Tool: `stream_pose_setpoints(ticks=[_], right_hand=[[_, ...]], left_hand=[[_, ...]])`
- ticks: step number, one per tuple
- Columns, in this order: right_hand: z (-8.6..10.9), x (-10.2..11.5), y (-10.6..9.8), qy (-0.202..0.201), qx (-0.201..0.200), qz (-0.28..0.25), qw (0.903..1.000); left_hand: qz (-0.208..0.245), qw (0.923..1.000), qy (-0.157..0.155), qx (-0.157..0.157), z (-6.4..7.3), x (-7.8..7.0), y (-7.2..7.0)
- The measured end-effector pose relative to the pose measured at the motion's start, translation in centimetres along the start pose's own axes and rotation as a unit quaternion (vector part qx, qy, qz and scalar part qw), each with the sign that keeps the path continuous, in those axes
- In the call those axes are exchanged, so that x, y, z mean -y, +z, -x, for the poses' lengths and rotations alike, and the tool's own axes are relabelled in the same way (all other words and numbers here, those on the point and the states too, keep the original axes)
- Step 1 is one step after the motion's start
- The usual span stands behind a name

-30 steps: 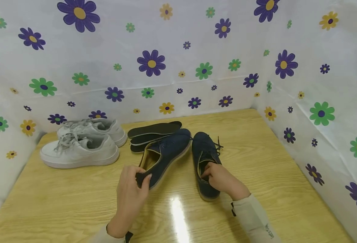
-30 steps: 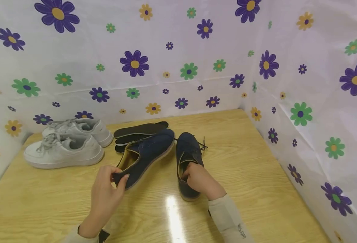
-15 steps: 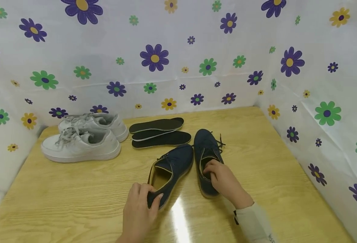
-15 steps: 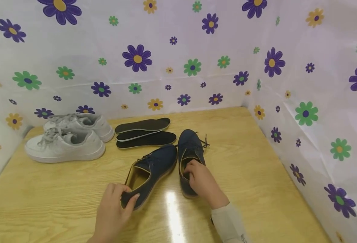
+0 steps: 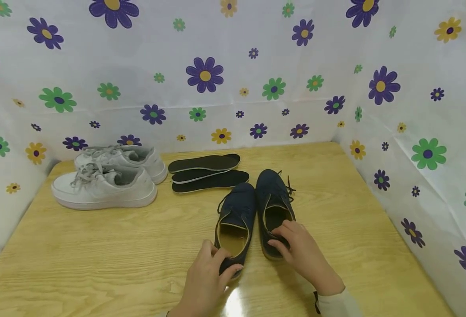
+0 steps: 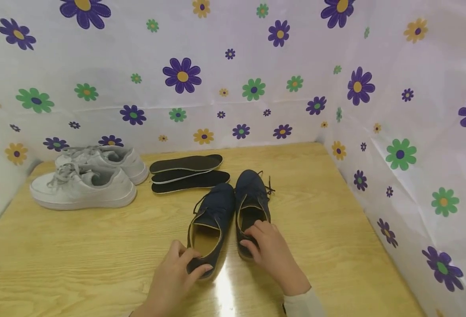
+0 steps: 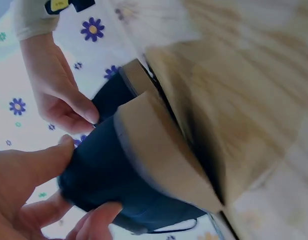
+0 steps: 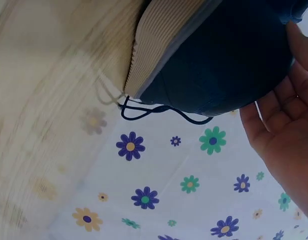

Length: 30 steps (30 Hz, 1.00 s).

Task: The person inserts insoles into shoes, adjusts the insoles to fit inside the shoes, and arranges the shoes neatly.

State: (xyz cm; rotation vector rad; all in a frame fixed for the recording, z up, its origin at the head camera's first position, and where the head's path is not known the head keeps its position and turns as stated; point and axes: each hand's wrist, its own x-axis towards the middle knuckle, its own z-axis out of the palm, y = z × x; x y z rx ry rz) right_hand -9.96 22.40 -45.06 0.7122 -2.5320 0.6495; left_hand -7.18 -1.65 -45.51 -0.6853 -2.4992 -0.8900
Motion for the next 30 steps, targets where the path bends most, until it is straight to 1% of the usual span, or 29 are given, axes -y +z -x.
stream_pose_setpoints(ticks=[2, 4, 6, 7, 10, 13, 17, 21, 26, 30], right_hand=[[0.2, -0.4, -0.2, -0.007, -0.013, 0.006, 0.9999], [0.4, -0.9, -0.4, -0.007, -0.023, 0.017, 0.9996], [0.6, -1.1, -0.5, -0.006, -0.032, 0.019, 0.9993], [0.6, -1.2, -0.5, -0.007, -0.035, 0.015, 0.9993], [0.8, -1.2, -0.4, -0.009, -0.035, 0.001, 0.9993], [0.9, -1.2, -0.3, -0.008, -0.035, -0.013, 0.9993], [0.9, -1.1, -0.4, -0.006, -0.035, -0.011, 0.9993], [0.8, -1.1, -0.6, -0.003, -0.037, -0.006, 0.9993], [0.9, -1.2, -1.0, 0.013, -0.031, -0.006, 0.9994], [1.1, -0.7, -0.9, 0.044, -0.010, -0.004, 0.9990]], left_hand=[[0.016, 0.9989, -0.002, 0.044, -0.4, -0.6, 0.2], [0.028, 0.9960, -0.002, 0.085, -0.9, -1.2, 0.5], [0.028, 0.9930, 0.001, 0.115, -1.5, -1.6, 0.8], [0.024, 0.9922, 0.004, 0.123, -1.8, -1.8, 0.9], [0.007, 0.9921, 0.013, 0.125, -2.3, -1.9, 1.5], [-0.006, 0.9935, 0.016, 0.112, -2.7, -1.7, 2.1], [-0.016, 0.9948, 0.023, 0.098, -3.2, -1.3, 2.5], [-0.024, 0.9942, 0.035, 0.099, -3.7, -1.1, 2.6], [-0.009, 0.9926, 0.060, 0.106, -4.1, -0.9, 2.8], [0.007, 0.9898, 0.077, 0.120, -3.9, -0.2, 2.8]])
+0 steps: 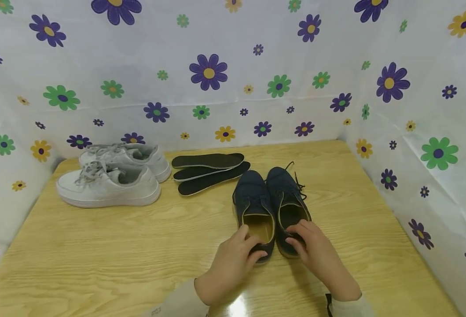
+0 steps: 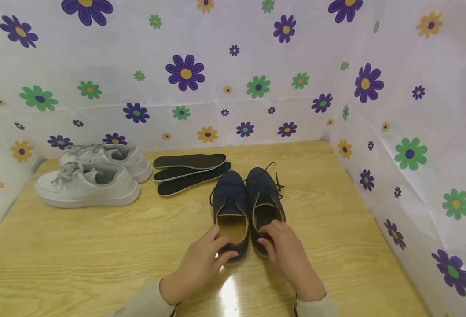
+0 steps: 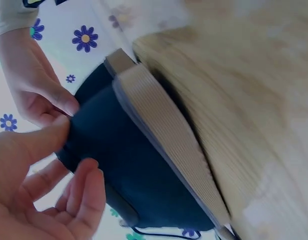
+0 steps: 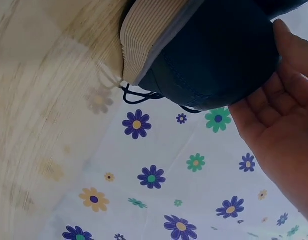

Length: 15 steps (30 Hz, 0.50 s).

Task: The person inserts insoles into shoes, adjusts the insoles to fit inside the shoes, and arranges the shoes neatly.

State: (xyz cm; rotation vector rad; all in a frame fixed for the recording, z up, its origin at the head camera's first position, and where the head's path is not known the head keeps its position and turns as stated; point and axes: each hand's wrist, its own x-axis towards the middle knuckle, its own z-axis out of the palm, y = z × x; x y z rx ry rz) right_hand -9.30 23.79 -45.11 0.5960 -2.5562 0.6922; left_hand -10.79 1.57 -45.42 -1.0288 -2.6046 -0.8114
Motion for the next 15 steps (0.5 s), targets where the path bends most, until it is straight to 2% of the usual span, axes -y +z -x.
stream_pose_setpoints(ticks=[3, 7, 9, 11, 13, 15], right_hand=[[-0.1, 0.8, 0.4, -0.001, 0.007, -0.004, 1.0000], [-0.6, 2.1, 1.2, -0.045, -0.001, -0.020, 0.9988], [-0.8, 2.6, 1.6, -0.061, -0.011, -0.018, 0.9979], [-0.9, 3.0, 1.8, -0.062, -0.022, -0.013, 0.9977], [-0.8, 3.2, 1.9, -0.053, -0.033, -0.013, 0.9979], [-0.6, 3.3, 2.0, -0.046, -0.042, -0.014, 0.9980]], left_hand=[[0.007, 0.9993, 0.031, 0.021, 0.1, 1.1, -0.3], [0.050, 0.9924, 0.103, 0.046, -0.3, 3.6, -1.3], [0.075, 0.9906, 0.102, 0.052, -1.0, 5.2, -2.1], [0.088, 0.9931, 0.060, 0.047, -2.1, 7.3, -3.3], [0.073, 0.9968, -0.003, 0.032, -3.3, 9.9, -4.3], [0.048, 0.9964, -0.068, 0.016, -4.6, 12.7, -5.3]])
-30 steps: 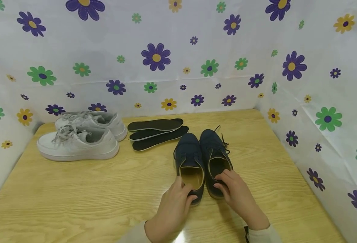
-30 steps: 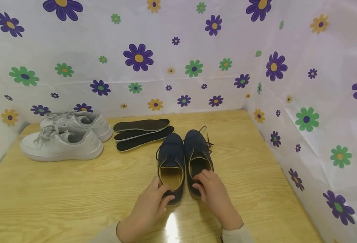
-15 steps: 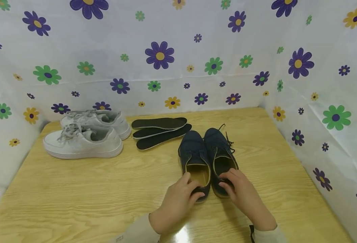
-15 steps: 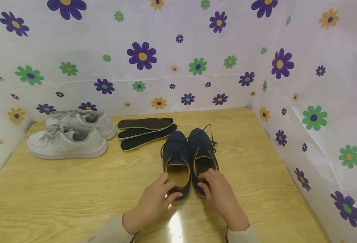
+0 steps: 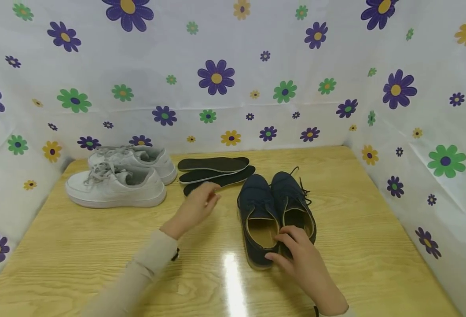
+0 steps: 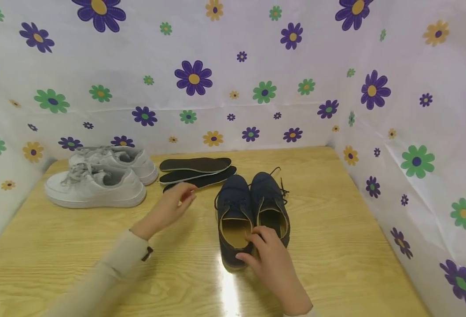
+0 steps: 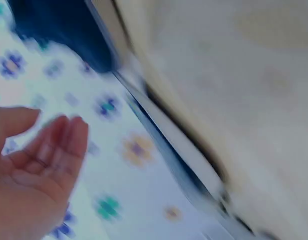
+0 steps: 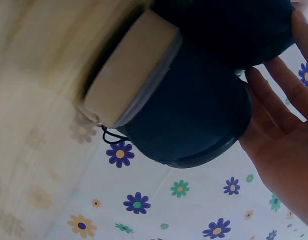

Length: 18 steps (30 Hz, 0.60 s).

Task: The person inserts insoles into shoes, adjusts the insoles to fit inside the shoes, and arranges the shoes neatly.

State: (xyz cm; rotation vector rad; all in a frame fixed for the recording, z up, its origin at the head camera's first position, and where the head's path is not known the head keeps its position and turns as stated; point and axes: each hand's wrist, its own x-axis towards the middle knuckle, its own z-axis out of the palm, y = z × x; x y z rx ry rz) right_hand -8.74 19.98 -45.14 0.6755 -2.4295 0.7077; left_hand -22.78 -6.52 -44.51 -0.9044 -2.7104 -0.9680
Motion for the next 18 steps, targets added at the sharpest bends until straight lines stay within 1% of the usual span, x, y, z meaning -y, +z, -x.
stream_pose_setpoints(ticks=[1, 3, 5, 8, 12, 15, 17, 18], right_hand=[[0.2, -0.1, -0.1, 0.006, -0.002, 0.000, 1.0000], [0.5, -0.2, -0.2, 0.017, -0.003, -0.002, 0.9998], [0.6, -0.4, -0.2, 0.026, -0.001, -0.002, 0.9997], [0.8, -0.5, -0.1, 0.040, 0.002, -0.009, 0.9991], [0.9, -0.6, 0.2, 0.051, -0.006, -0.022, 0.9984], [0.8, -0.6, 0.4, 0.060, -0.016, -0.030, 0.9976], [0.7, -0.5, 0.5, 0.065, -0.020, -0.033, 0.9971], [0.6, -0.5, 0.5, 0.067, -0.021, -0.034, 0.9969]], left_hand=[[-0.009, 0.9996, -0.024, -0.007, -0.9, 1.2, -0.3], [-0.029, 0.9976, -0.060, -0.016, -2.5, 3.4, -0.7], [-0.037, 0.9951, -0.091, -0.009, -3.8, 4.8, -0.7], [-0.050, 0.9911, -0.123, 0.015, -5.4, 6.1, 0.0], [-0.072, 0.9832, -0.166, 0.025, -7.3, 7.6, 1.0], [-0.077, 0.9709, -0.221, 0.051, -8.8, 9.1, 1.4], [-0.084, 0.9596, -0.256, 0.082, -9.5, 9.7, 1.4], [-0.096, 0.9537, -0.267, 0.099, -9.7, 9.9, 1.3]])
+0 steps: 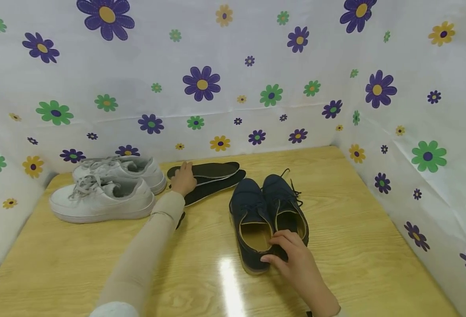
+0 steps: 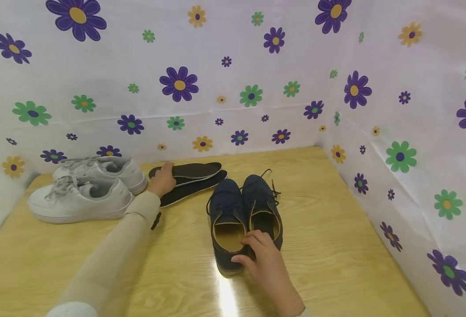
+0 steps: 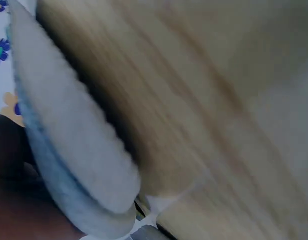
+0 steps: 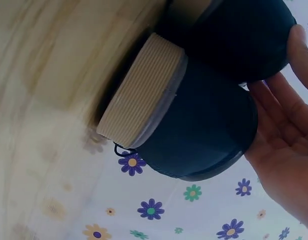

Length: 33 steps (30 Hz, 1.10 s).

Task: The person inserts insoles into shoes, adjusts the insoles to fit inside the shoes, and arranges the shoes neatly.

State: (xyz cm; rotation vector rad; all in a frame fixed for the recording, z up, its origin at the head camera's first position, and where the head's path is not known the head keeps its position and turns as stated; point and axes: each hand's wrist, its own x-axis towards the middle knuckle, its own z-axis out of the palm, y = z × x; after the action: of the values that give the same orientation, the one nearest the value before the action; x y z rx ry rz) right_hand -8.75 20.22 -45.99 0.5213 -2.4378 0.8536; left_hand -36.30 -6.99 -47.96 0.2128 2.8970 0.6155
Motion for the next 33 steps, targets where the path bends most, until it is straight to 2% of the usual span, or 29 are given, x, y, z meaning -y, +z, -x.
stream_pose_setpoints(ticks=[2, 6, 10, 12, 19, 25, 28, 33], right_hand=[[-0.1, 0.2, 0.0, 0.003, 0.001, -0.005, 1.0000], [-0.4, 0.4, -0.1, 0.005, 0.002, -0.005, 1.0000], [-0.7, 0.4, -0.2, 0.012, 0.000, -0.003, 0.9999], [-0.8, 0.4, -0.2, 0.015, 0.001, -0.004, 0.9999], [-0.8, 0.6, -0.1, 0.026, 0.008, -0.010, 0.9996], [-0.6, 0.5, -0.2, 0.035, 0.010, -0.011, 0.9993], [-0.4, 0.4, -0.2, 0.035, 0.007, -0.012, 0.9993], [-0.2, 0.3, -0.2, 0.035, 0.009, -0.011, 0.9993]], left_hand=[[-0.031, 0.9992, -0.016, 0.020, -0.3, 0.3, -0.1], [-0.080, 0.9958, -0.020, 0.040, -0.7, 0.5, -0.5], [-0.094, 0.9943, -0.012, 0.050, -1.4, 0.8, -0.6], [-0.095, 0.9944, -0.007, 0.045, -1.6, 0.8, -0.7], [-0.108, 0.9941, 0.015, 0.006, -1.9, 1.5, -1.0], [-0.118, 0.9909, 0.059, -0.026, -1.6, 1.9, -1.1], [-0.128, 0.9864, 0.092, -0.049, -1.4, 2.0, -1.1], [-0.139, 0.9737, 0.142, -0.111, -1.0, 2.5, -0.9]])
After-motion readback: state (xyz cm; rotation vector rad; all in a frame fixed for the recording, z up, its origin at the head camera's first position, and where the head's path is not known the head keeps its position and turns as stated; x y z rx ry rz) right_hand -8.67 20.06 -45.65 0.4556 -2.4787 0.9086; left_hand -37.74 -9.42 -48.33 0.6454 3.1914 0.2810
